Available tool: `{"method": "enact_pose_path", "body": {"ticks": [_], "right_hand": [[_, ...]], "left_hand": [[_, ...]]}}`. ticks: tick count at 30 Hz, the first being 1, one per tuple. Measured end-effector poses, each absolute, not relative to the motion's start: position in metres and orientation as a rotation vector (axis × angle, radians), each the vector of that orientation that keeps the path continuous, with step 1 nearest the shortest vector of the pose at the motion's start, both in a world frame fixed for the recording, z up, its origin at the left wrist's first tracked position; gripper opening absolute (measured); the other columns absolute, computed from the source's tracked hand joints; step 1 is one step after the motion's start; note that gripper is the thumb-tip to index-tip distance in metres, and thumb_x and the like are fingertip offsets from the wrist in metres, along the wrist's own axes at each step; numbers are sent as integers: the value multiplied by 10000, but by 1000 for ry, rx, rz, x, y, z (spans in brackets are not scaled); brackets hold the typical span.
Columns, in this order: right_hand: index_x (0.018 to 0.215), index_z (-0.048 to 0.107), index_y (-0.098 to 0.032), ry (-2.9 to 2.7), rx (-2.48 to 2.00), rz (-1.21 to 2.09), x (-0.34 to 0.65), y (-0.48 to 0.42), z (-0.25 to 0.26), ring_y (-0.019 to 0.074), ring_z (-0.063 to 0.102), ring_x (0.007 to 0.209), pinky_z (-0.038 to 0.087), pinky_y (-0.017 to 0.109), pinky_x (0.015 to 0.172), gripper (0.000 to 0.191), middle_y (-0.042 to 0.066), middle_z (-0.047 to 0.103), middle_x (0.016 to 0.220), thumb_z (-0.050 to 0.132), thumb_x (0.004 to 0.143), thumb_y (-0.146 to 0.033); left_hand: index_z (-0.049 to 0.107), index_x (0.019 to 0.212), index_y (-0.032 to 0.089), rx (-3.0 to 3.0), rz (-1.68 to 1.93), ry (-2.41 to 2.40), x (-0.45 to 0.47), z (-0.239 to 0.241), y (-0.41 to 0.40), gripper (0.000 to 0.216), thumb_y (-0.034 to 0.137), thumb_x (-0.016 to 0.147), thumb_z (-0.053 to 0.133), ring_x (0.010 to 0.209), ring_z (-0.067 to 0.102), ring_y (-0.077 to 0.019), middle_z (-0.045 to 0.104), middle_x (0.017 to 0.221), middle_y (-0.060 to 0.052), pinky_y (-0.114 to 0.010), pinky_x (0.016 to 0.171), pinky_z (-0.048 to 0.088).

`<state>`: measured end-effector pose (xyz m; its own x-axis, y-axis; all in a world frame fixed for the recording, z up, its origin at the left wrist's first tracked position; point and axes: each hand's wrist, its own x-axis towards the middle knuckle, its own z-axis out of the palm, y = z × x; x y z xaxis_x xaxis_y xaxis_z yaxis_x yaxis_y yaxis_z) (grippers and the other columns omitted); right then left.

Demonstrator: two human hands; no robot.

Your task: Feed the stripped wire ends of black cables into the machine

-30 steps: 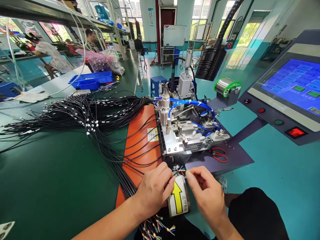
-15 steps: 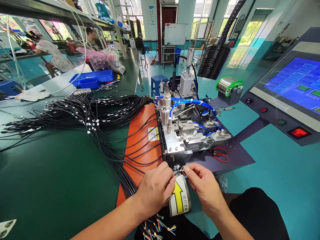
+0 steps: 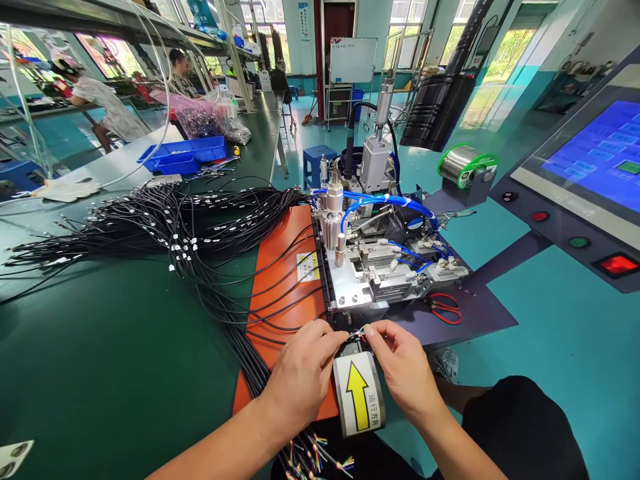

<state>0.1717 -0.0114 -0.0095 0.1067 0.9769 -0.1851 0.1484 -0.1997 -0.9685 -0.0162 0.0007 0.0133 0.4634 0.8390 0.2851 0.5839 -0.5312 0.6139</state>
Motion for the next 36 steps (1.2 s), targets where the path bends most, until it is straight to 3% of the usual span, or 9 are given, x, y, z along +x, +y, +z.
{"method": "enact_pose_path", "body": {"ticks": [36], "right_hand": [[855,661,-194,-1221,-1625,1078,169,-8,-16,172,567,670,428,264,620,363,17,656,750,535,928,-527]], "left_hand": [[682,1077,153,2317,843,1192,-15,7,3,273,79,927,467,835,563,-201,606,895,-70,-327,732,516]]}}
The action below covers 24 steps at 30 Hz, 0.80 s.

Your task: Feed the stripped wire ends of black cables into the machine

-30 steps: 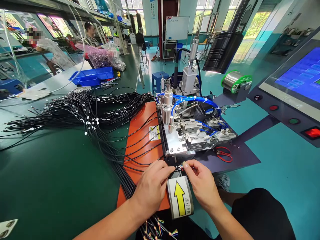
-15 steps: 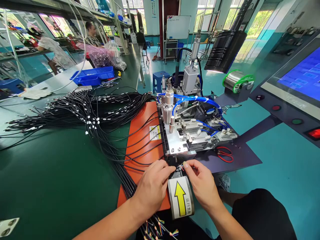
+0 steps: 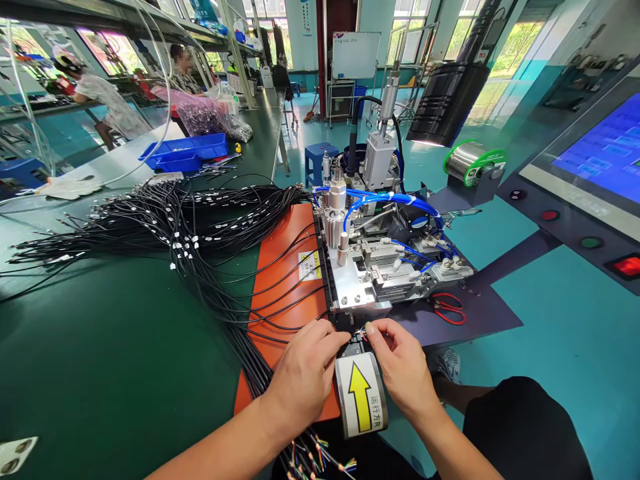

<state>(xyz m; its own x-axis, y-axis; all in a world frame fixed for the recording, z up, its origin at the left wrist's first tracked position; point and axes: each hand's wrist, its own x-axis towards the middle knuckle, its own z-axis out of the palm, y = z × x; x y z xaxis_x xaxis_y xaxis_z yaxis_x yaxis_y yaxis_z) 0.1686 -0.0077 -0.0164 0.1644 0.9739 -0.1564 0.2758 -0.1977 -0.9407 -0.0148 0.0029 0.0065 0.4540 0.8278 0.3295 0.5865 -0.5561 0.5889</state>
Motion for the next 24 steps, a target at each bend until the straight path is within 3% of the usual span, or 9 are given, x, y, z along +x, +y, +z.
{"method": "enact_pose_path", "body": {"ticks": [24], "right_hand": [[879,630,-205,-1199,-1583,1052,165,-15,-20,159,534,667,423,256,606,325,0,608,759,526,945,-506]], "left_hand": [[679,1076,159,2342,820,1214,-13,6,2,261,101,943,462,844,562,-206,611,903,-73,-331,738,516]]}}
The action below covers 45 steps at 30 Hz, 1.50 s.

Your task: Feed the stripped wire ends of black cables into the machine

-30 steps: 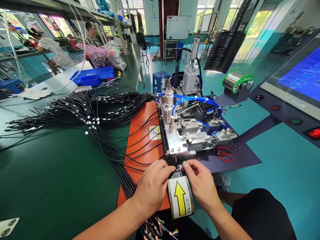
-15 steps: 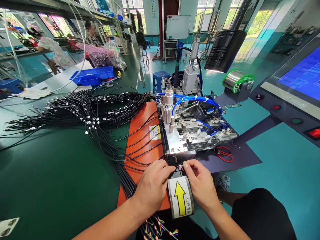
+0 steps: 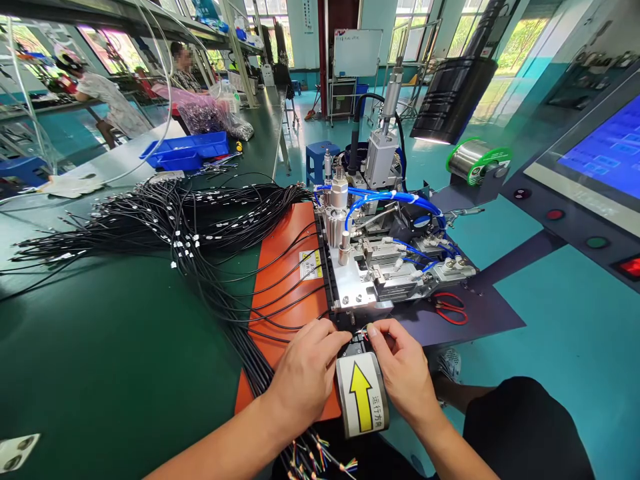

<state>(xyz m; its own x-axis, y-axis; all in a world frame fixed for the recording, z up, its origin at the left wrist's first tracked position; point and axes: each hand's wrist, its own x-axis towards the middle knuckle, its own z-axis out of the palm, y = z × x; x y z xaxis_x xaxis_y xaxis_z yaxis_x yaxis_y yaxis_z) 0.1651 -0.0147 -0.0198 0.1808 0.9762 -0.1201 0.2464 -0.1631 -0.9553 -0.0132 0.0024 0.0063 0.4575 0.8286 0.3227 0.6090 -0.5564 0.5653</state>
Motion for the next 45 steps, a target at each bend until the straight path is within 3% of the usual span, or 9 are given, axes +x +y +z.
{"method": "enact_pose_path", "body": {"ticks": [12,33,45], "right_hand": [[890,635,-223,-1328,-1551,858,164,-16,-22,180,562,749,437,271,683,262,19,597,841,494,974,-427],[838,625,-208,-1247,-1659,1014,164,-11,-23,175,555,654,430,269,603,378,6,629,724,487,937,-545],[824,631,-191,-1205,-1601,1060,165,-11,-25,180,581,677,457,270,625,394,25,661,757,512,927,-552]], "left_hand": [[670,1078,165,2340,803,1222,-14,6,2,253,100,944,466,852,556,-205,606,909,-71,-333,751,515],[683,1060,164,2362,811,1228,-12,7,3,259,113,953,453,824,550,-200,607,893,-72,-327,729,517],[692,1022,170,2357,747,1248,-10,11,2,250,95,937,469,815,532,-200,591,879,-64,-319,717,503]]}}
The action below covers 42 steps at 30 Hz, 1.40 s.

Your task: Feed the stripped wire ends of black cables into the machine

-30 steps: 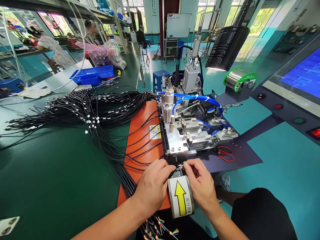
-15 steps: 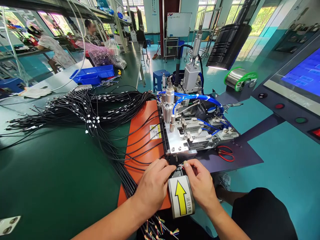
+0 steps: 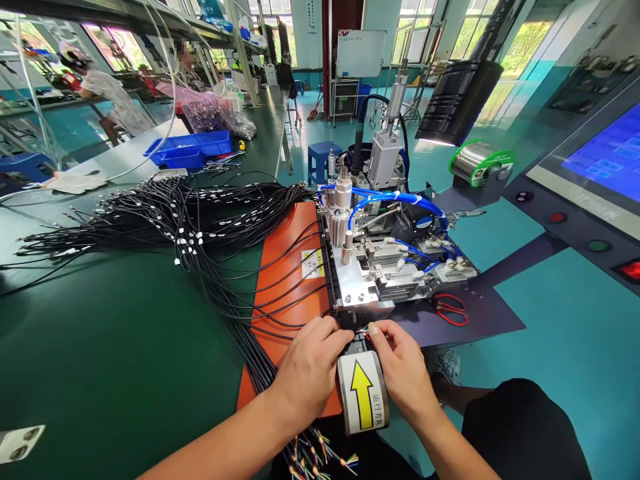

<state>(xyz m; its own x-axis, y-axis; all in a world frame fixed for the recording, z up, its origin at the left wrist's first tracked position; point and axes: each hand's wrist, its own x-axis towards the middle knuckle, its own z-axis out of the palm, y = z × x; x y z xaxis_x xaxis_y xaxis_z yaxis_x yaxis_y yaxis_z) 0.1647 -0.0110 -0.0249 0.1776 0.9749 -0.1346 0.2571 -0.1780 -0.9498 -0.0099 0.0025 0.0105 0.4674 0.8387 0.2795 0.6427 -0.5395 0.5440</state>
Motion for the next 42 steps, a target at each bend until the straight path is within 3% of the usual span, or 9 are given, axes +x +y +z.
{"method": "enact_pose_path", "body": {"ticks": [6,19,25,30,37,42], "right_hand": [[988,653,-193,-1169,-1582,1086,170,-9,-20,185,575,689,462,274,625,368,33,670,816,557,903,-538],[881,608,-204,-1319,-1594,1009,169,-7,-23,167,521,693,429,273,646,325,1,576,775,505,953,-503],[873,607,-202,-1345,-1622,1033,170,-6,-20,171,541,709,433,272,658,347,7,603,776,479,957,-513],[887,635,-207,-1247,-1706,974,174,-16,-11,171,542,697,435,263,640,334,5,607,780,558,905,-531],[813,670,-194,-1271,-1680,1147,170,-19,-2,182,559,708,430,267,630,354,26,653,792,584,879,-531],[809,647,-203,-1359,-1701,1012,172,-16,-5,171,536,680,416,269,629,341,4,602,746,541,917,-509]], "left_hand": [[695,1008,180,2370,737,1257,-9,10,3,225,114,931,495,832,552,-204,611,889,-66,-333,745,514],[695,1000,166,2374,736,1270,-8,9,2,218,83,905,517,858,572,-214,627,908,-75,-357,782,521],[694,999,158,2373,729,1269,-8,9,3,215,89,910,511,848,562,-214,623,901,-80,-354,775,517],[698,997,160,2362,735,1264,-8,8,3,209,73,898,535,857,568,-215,629,909,-75,-354,781,516],[701,994,167,2359,718,1282,-8,9,3,211,87,909,526,840,561,-212,625,899,-66,-353,759,515],[701,992,158,2362,726,1267,-8,9,3,195,84,899,546,844,562,-212,627,905,-70,-356,776,516]]}}
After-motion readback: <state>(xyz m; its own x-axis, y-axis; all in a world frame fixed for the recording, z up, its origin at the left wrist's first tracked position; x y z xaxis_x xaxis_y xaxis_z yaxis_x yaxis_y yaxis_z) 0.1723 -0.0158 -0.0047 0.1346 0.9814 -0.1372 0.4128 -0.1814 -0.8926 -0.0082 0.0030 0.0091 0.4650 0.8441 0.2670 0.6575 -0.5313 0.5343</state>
